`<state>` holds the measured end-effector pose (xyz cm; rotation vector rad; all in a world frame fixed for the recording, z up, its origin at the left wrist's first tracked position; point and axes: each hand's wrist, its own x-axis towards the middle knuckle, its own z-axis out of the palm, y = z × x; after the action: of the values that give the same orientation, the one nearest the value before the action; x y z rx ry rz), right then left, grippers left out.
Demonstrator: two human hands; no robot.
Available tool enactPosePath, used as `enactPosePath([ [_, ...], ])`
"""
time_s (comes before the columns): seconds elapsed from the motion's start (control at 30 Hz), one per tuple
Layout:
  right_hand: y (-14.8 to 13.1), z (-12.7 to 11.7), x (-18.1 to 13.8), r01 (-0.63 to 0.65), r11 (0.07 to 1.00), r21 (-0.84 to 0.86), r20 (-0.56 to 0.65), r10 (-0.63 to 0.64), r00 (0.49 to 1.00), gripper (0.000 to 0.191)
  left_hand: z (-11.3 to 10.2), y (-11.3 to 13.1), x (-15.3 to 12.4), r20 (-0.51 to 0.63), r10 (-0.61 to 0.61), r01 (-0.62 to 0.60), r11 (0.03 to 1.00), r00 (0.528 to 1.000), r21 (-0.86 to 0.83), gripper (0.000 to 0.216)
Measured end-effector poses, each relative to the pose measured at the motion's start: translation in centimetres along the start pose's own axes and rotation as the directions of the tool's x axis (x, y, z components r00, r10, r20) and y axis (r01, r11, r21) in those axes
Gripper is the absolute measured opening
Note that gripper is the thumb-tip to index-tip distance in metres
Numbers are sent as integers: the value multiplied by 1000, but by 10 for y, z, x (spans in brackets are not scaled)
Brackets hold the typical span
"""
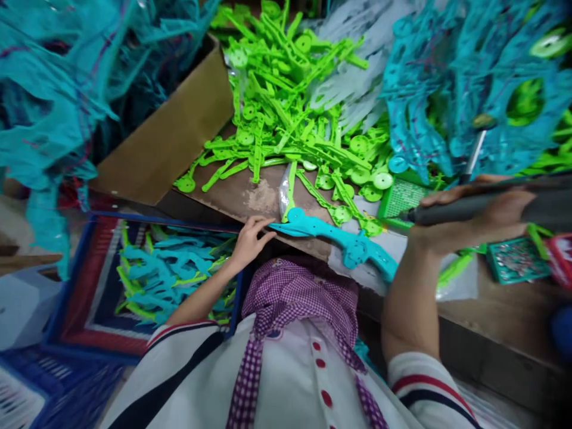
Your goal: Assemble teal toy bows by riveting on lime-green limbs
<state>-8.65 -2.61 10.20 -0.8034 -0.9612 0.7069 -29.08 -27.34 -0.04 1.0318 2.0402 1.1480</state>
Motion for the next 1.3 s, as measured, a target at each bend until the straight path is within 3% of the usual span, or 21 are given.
enactPosePath([
  [0.13, 61, -16, 63, 24, 994, -107, 71, -17, 997, 21, -3, -5, 13, 106, -36, 42, 997, 994, -60, 24],
  [0.27, 109, -18, 91, 33, 990, -136, 89, -21, 996, 22, 2, -8, 15, 212, -135, 191, 944, 968, -270, 36],
  [0.47, 154, -15, 103, 34, 991, -132, 157, -13, 987, 42, 23, -11, 0, 42, -251, 246, 879, 967, -408, 43],
  [0.6, 168, -19, 105, 41, 992, -122, 196, -16, 981, 45, 26, -8, -1, 8, -304, 276, 852, 953, -444, 55],
  [1.03, 153, -15, 101, 20, 999, -33, 140, -15, 990, 27, 29, -9, 14, -44, -415, 303, 729, 909, -614, 64],
  [1.13, 128, -15, 108, 6, 1000, 21, 124, -8, 992, 26, 31, -12, 14, -15, -389, 293, 717, 921, -632, 62],
  [1.23, 84, -15, 108, -4, 992, 126, 150, -15, 989, 43, 32, -12, 16, -17, -389, 286, 705, 921, -649, 60],
  [1.3, 52, -11, 89, -53, 977, 208, 221, 5, 975, 59, 32, -10, 17, -2, -398, 299, 694, 917, -654, 60],
])
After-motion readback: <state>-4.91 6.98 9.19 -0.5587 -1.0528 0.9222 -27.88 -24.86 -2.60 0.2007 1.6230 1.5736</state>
